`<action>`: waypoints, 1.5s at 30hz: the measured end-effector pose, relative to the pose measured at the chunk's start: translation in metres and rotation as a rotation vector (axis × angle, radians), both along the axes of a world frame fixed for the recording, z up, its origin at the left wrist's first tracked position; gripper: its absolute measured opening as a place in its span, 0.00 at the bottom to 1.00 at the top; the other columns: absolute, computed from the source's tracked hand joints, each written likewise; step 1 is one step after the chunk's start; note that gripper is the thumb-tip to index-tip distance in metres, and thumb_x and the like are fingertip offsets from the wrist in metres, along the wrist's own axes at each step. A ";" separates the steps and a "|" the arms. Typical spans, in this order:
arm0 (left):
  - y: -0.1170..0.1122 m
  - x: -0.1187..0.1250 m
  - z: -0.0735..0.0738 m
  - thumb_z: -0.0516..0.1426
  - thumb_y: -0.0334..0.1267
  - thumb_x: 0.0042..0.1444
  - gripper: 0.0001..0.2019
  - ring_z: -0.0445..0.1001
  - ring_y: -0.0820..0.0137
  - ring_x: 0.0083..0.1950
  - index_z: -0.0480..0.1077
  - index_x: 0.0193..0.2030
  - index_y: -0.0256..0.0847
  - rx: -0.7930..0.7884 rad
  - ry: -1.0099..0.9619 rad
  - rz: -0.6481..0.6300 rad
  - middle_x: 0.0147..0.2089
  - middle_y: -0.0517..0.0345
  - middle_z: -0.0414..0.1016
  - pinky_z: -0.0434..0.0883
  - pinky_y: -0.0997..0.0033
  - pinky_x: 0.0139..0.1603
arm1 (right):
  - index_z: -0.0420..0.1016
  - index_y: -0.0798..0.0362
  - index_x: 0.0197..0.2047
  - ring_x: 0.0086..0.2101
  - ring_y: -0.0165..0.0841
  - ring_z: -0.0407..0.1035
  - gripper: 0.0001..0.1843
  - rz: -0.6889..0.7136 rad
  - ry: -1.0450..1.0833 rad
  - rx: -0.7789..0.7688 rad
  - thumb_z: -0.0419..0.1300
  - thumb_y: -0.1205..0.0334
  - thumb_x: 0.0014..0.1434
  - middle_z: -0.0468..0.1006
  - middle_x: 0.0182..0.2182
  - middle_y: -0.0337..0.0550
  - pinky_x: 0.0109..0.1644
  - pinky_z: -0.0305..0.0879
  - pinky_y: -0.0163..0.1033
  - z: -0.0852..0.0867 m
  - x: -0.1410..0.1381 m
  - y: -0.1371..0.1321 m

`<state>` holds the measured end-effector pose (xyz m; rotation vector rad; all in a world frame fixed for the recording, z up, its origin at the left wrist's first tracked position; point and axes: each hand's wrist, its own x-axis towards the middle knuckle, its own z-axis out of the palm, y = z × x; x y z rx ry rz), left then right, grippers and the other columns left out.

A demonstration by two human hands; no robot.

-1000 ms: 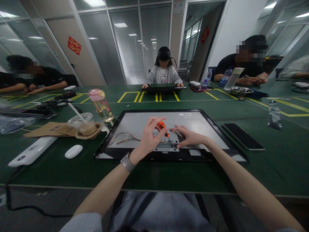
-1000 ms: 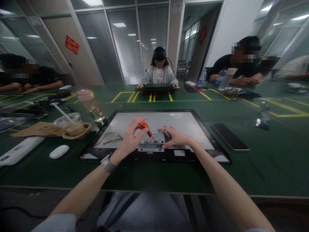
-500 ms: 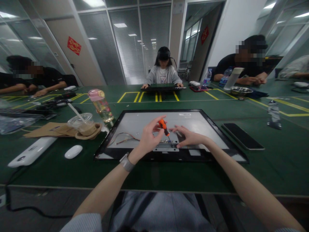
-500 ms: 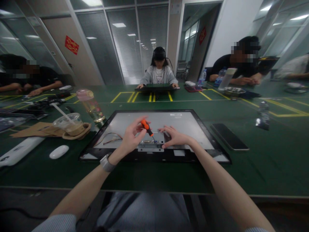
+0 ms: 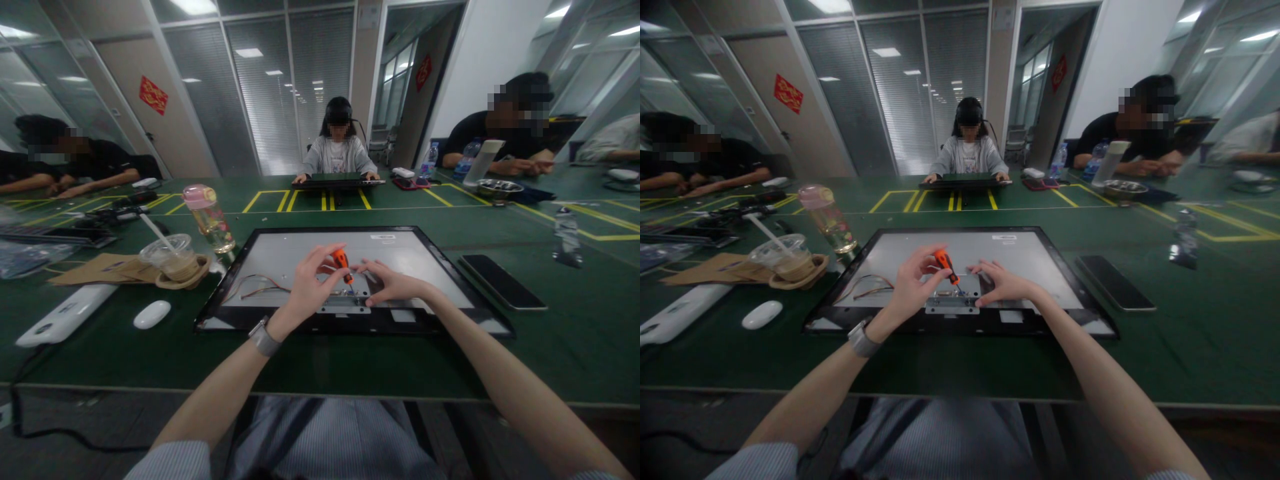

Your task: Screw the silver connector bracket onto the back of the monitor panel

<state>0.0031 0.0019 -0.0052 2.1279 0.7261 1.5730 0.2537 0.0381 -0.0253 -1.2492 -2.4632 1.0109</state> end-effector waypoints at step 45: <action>-0.003 0.000 0.004 0.62 0.37 0.64 0.20 0.78 0.75 0.39 0.69 0.62 0.45 0.090 0.020 0.045 0.45 0.57 0.73 0.82 0.75 0.39 | 0.67 0.44 0.63 0.75 0.52 0.31 0.45 0.005 0.005 0.011 0.70 0.34 0.47 0.58 0.73 0.44 0.76 0.23 0.61 -0.003 0.001 0.002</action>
